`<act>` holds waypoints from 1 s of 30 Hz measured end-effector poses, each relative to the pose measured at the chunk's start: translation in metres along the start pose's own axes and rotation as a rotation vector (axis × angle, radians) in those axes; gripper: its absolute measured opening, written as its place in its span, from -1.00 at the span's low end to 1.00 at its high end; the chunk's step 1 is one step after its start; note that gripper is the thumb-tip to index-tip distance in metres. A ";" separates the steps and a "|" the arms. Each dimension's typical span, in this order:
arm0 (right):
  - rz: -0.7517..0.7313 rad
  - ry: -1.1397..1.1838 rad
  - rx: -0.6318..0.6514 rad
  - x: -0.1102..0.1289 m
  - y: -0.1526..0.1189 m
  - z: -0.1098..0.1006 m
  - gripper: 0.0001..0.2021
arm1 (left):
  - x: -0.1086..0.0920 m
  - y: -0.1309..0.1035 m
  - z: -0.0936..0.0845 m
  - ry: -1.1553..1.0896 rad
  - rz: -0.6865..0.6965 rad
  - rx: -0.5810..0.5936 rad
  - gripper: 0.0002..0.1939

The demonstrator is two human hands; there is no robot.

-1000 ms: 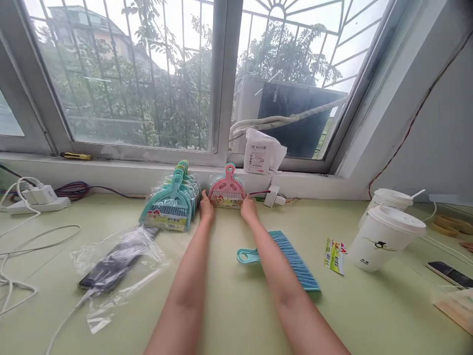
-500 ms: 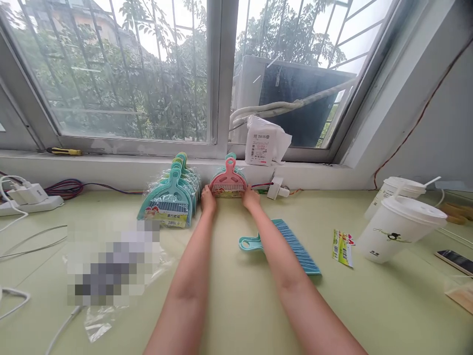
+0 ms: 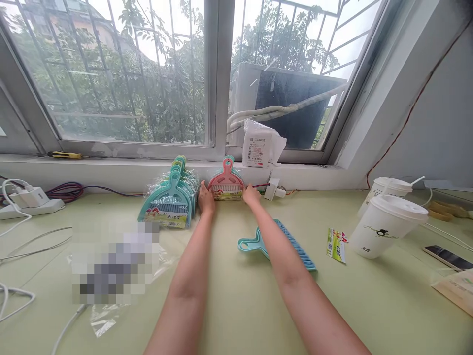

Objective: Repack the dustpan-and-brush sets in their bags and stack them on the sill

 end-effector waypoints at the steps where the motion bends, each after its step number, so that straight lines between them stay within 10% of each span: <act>1: 0.000 0.009 -0.029 -0.001 0.002 -0.003 -0.54 | -0.003 0.000 -0.004 0.022 0.025 -0.026 -0.60; 14: -0.303 -0.220 -0.094 0.003 -0.003 -0.029 -0.47 | -0.023 -0.002 -0.017 0.195 0.158 -0.060 -0.75; 20: -0.278 -0.177 -0.059 -0.027 -0.008 -0.046 -0.46 | -0.029 -0.013 -0.004 0.222 0.219 0.130 -0.70; 30: -0.353 0.285 0.499 -0.128 -0.073 -0.060 -0.63 | -0.049 -0.059 -0.023 0.237 0.301 0.351 -0.70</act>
Point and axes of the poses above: each hand's wrist, its own y-axis towards the middle knuckle, its own z-axis out of the palm, x = y × z, the point moved 9 cm from there along y, towards the middle knuckle, and after that the axes turned 13 degrees about -x, right-handed, at the moved point
